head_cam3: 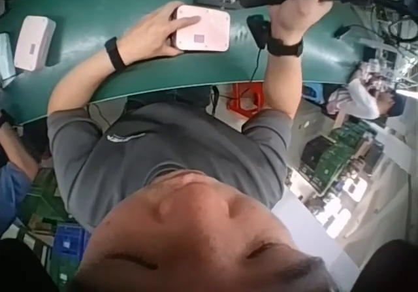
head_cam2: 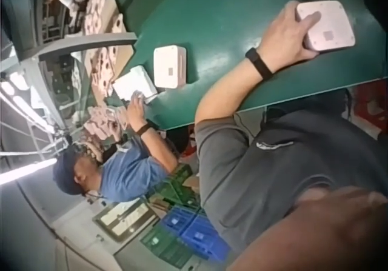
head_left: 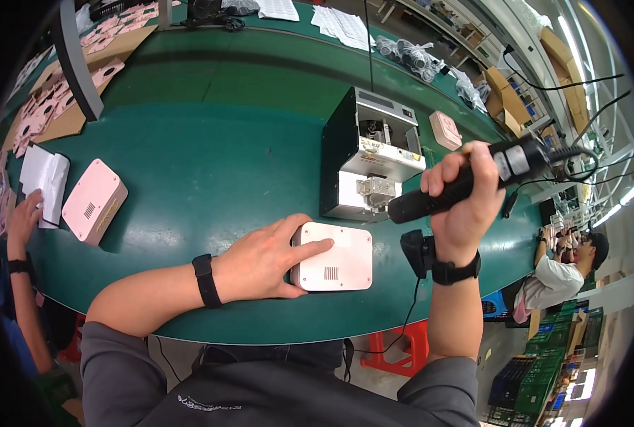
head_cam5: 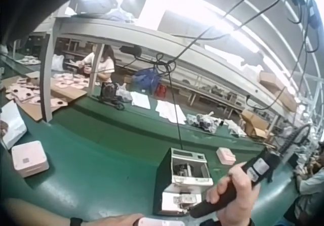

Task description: The person picks up a pink electronic device and uses an electric screwdriver to drive screws into the back panel. They then set the device aside and repeat the process with several more units.

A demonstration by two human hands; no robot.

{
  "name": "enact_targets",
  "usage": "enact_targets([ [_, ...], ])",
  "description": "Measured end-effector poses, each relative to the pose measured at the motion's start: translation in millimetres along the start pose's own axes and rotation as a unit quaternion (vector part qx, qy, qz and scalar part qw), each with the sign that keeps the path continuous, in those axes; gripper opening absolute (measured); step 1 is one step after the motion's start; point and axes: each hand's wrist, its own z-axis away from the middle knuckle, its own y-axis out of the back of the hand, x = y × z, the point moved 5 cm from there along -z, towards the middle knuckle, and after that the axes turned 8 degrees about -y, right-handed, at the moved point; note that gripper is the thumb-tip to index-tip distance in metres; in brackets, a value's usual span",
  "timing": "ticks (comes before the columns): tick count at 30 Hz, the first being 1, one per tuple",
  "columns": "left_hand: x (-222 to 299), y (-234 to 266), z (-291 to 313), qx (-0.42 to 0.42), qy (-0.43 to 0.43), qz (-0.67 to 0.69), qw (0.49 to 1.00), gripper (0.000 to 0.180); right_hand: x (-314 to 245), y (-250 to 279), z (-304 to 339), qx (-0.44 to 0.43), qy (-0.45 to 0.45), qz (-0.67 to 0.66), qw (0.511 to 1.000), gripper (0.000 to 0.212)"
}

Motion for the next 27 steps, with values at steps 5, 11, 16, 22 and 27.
enact_targets([
  [5,-2,-1,0,0.013,0.003,0.016,1.0,0.082,-10,-32,25,-0.063,-0.009,-0.079,0.995,0.024],
  [11,-1,-1,0,0.006,0.008,0.02,1.0,0.082,2,-61,36,-0.121,-0.005,-0.076,0.99,0.022],
  [16,0,0,1,-0.001,0.003,0.016,1.0,0.084,8,-70,39,-0.141,-0.005,-0.065,0.988,0.023],
  [22,-1,1,0,-0.004,0.006,0.028,1.0,0.084,15,-75,37,-0.149,-0.005,-0.038,0.988,0.022],
  [27,0,3,0,0.016,-0.003,0.032,0.999,0.083,18,-79,37,-0.148,-0.007,-0.063,0.987,0.019],
])
